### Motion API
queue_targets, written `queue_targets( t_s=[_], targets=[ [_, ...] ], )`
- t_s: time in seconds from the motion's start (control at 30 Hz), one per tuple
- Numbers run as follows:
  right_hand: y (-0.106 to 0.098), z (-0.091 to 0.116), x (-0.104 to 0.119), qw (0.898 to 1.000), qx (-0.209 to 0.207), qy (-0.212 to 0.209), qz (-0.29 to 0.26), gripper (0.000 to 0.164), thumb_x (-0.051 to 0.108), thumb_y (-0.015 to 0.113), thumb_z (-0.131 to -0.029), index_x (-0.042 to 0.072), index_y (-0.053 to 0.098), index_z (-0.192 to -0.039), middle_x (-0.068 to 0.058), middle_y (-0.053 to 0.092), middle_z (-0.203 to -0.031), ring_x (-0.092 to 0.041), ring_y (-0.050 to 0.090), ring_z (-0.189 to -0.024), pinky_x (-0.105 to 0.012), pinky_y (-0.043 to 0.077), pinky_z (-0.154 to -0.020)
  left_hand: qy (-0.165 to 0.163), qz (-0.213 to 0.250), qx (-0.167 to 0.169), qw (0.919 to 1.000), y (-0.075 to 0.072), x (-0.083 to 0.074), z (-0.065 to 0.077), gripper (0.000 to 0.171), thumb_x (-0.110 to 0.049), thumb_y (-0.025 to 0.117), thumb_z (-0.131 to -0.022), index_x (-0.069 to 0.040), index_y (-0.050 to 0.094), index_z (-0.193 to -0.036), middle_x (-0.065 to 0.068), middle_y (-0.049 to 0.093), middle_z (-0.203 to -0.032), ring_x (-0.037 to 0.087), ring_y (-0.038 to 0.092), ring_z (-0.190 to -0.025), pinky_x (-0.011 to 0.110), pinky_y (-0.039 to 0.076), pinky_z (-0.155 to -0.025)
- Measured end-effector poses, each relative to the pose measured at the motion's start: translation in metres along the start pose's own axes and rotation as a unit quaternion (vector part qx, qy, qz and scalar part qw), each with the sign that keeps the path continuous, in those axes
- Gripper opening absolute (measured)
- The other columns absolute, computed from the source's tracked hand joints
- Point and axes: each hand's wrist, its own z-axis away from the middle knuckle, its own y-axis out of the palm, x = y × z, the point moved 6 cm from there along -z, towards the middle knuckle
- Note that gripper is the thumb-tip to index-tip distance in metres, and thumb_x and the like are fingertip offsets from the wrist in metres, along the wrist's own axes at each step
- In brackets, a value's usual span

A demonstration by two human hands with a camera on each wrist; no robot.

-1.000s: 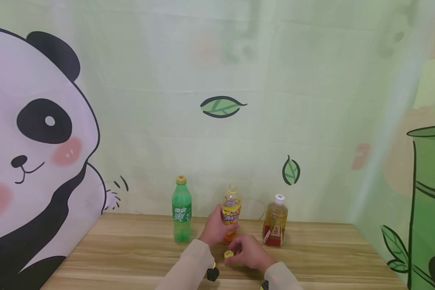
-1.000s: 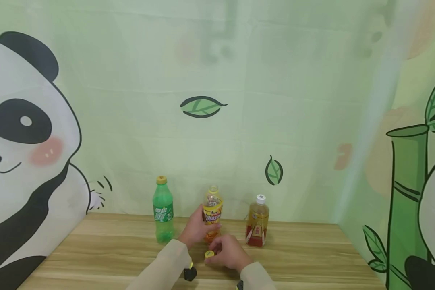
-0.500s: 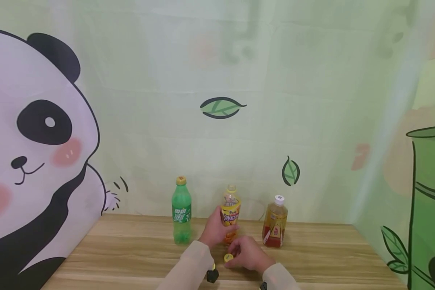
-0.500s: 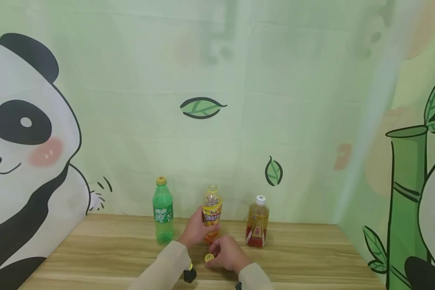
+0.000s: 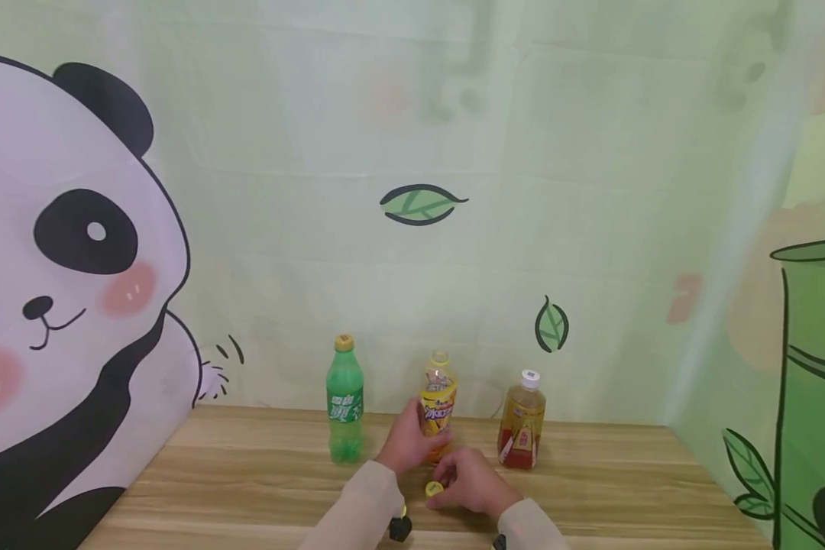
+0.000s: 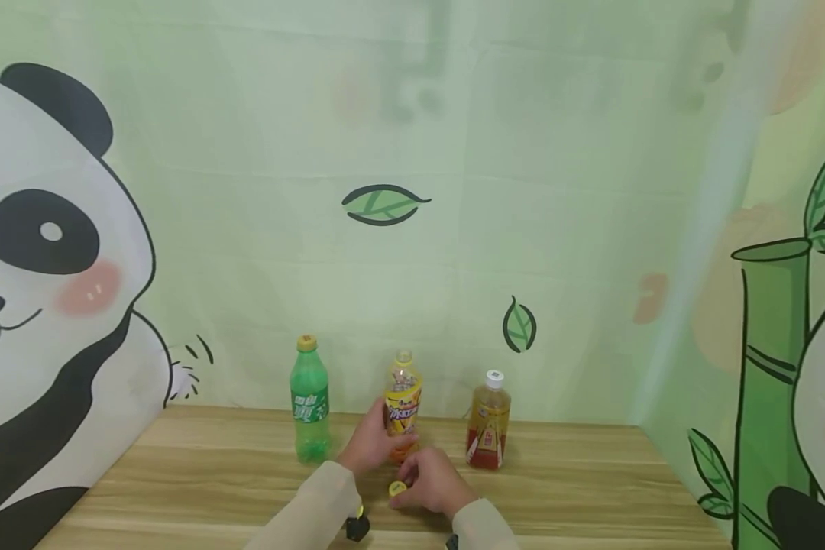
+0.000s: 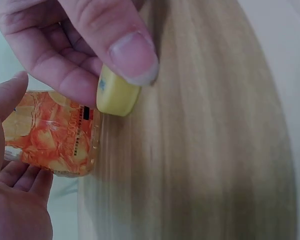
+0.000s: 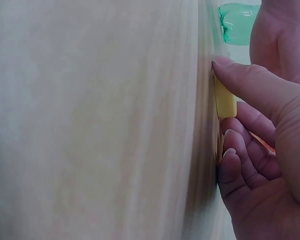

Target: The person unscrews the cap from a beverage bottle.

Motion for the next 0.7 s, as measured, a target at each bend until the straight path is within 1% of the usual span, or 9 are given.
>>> queue_targets(
  t_s=[0.2, 0.37, 0.43, 0.5, 0.57, 0.7],
  targets=[
    [0.0, 0.0, 0.0, 1.0, -0.006, -0.005, 0.0, 0.026, 0.025, 0.092, -0.074, 0.011, 0.074, -0.089, 0.005, 0.07, -0.078, -0.007, 0.059, -0.068, -0.022, 0.049, -0.061, -0.005, -0.003, -0.001, 1.0, -0.004, 0.001, 0.004, 0.068, -0.02, 0.083, -0.087, -0.007, 0.044, -0.14, 0.016, 0.06, -0.138, 0.033, 0.058, -0.13, 0.056, 0.046, -0.111],
    [-0.003, 0.003, 0.003, 1.0, -0.016, -0.014, -0.002, 0.027, 0.029, 0.089, -0.079, 0.011, 0.075, -0.093, 0.006, 0.07, -0.082, -0.007, 0.06, -0.072, -0.023, 0.05, -0.064, -0.009, -0.01, -0.015, 0.9998, -0.01, 0.003, 0.012, 0.074, -0.023, 0.086, -0.084, -0.005, 0.043, -0.143, 0.02, 0.058, -0.141, 0.038, 0.055, -0.132, 0.057, 0.047, -0.109],
    [-0.005, 0.003, 0.003, 1.0, -0.026, -0.016, -0.007, 0.024, 0.031, 0.086, -0.082, 0.012, 0.075, -0.094, 0.006, 0.072, -0.085, -0.007, 0.061, -0.075, -0.023, 0.051, -0.066, -0.012, -0.009, -0.018, 0.9997, -0.012, 0.004, 0.015, 0.078, -0.025, 0.086, -0.084, -0.003, 0.042, -0.145, 0.022, 0.057, -0.141, 0.041, 0.055, -0.132, 0.058, 0.047, -0.108],
    [-0.01, 0.003, 0.002, 0.999, -0.044, -0.016, -0.014, 0.022, 0.032, 0.084, -0.085, 0.014, 0.076, -0.094, 0.006, 0.073, -0.088, -0.007, 0.062, -0.076, -0.023, 0.052, -0.067, -0.023, -0.005, -0.015, 0.9996, -0.013, 0.004, 0.017, 0.083, -0.027, 0.086, -0.084, -0.002, 0.039, -0.148, 0.024, 0.054, -0.144, 0.043, 0.053, -0.134, 0.059, 0.047, -0.108],
    [-0.014, 0.003, 0.0, 0.998, -0.054, -0.007, -0.033, 0.02, 0.034, 0.081, -0.088, 0.016, 0.077, -0.095, 0.006, 0.074, -0.09, -0.008, 0.063, -0.078, -0.024, 0.053, -0.067, -0.025, -0.003, -0.018, 0.9995, -0.015, 0.004, 0.019, 0.089, -0.031, 0.086, -0.083, 0.0, 0.037, -0.15, 0.025, 0.052, -0.146, 0.044, 0.051, -0.135, 0.06, 0.046, -0.108],
    [-0.022, 0.004, 0.003, 0.995, -0.079, 0.0, -0.056, 0.018, 0.034, 0.08, -0.089, 0.018, 0.077, -0.096, 0.005, 0.076, -0.091, -0.01, 0.066, -0.081, -0.024, 0.054, -0.069, -0.037, 0.006, -0.026, 0.999, -0.019, 0.005, 0.024, 0.095, -0.04, 0.085, -0.082, -0.003, 0.033, -0.154, 0.025, 0.047, -0.152, 0.044, 0.048, -0.139, 0.062, 0.044, -0.11]
  ],
)
